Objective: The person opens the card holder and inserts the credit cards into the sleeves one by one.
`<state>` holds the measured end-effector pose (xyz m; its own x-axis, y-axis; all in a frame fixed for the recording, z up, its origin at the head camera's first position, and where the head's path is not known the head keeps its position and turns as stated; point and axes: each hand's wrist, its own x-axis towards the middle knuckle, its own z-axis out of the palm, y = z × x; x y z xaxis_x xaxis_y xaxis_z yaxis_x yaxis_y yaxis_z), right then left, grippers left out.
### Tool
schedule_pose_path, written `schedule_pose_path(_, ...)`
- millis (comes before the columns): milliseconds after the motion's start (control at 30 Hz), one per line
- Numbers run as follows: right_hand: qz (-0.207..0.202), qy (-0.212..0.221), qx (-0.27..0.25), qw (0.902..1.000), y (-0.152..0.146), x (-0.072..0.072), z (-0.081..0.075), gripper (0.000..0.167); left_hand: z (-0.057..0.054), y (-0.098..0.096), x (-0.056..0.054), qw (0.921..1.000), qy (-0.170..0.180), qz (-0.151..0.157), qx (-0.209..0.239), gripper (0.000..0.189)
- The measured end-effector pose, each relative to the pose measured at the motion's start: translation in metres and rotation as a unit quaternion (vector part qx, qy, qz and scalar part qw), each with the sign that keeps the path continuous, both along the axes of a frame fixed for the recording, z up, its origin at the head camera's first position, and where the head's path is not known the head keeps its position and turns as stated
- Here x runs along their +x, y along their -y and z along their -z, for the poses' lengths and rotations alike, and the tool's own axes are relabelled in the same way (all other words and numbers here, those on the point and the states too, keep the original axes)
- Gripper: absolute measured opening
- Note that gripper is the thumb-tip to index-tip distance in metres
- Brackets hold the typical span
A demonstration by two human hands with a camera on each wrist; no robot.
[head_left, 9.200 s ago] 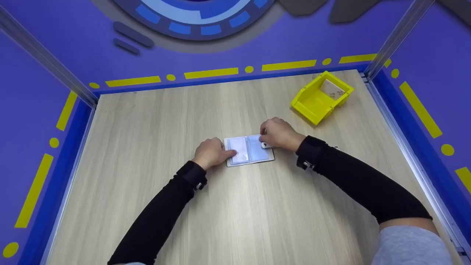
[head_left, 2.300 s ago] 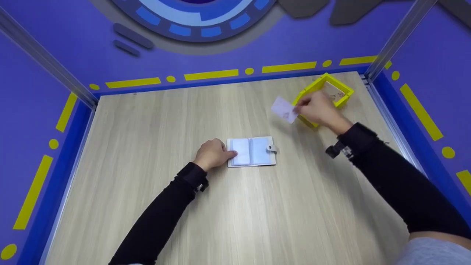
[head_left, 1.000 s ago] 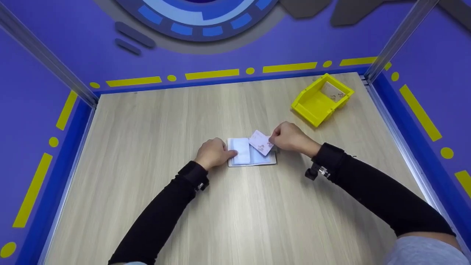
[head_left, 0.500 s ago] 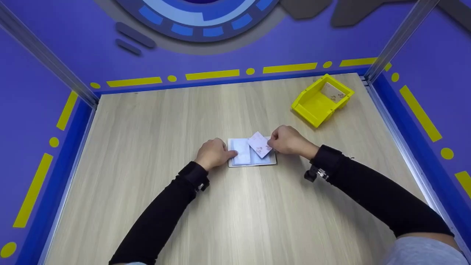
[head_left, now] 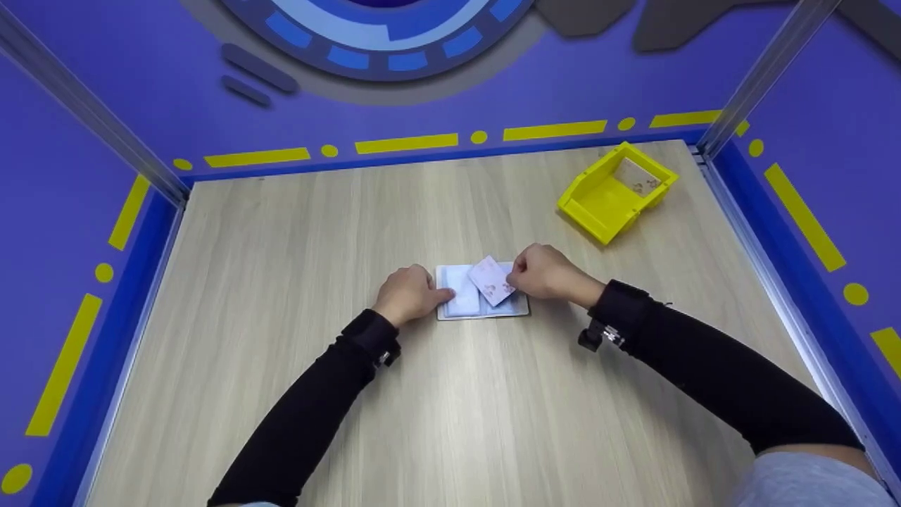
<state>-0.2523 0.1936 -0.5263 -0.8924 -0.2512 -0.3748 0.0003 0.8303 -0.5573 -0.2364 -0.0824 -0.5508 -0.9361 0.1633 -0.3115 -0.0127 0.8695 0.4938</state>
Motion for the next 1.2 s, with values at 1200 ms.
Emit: schedule_pose_path(1200,-0.024,-0.032,0.002,0.9992,0.021,0.009,0.018,0.03,-0.001,-0.001,0.0,1.0,0.008,0.002,0.0,0.055)
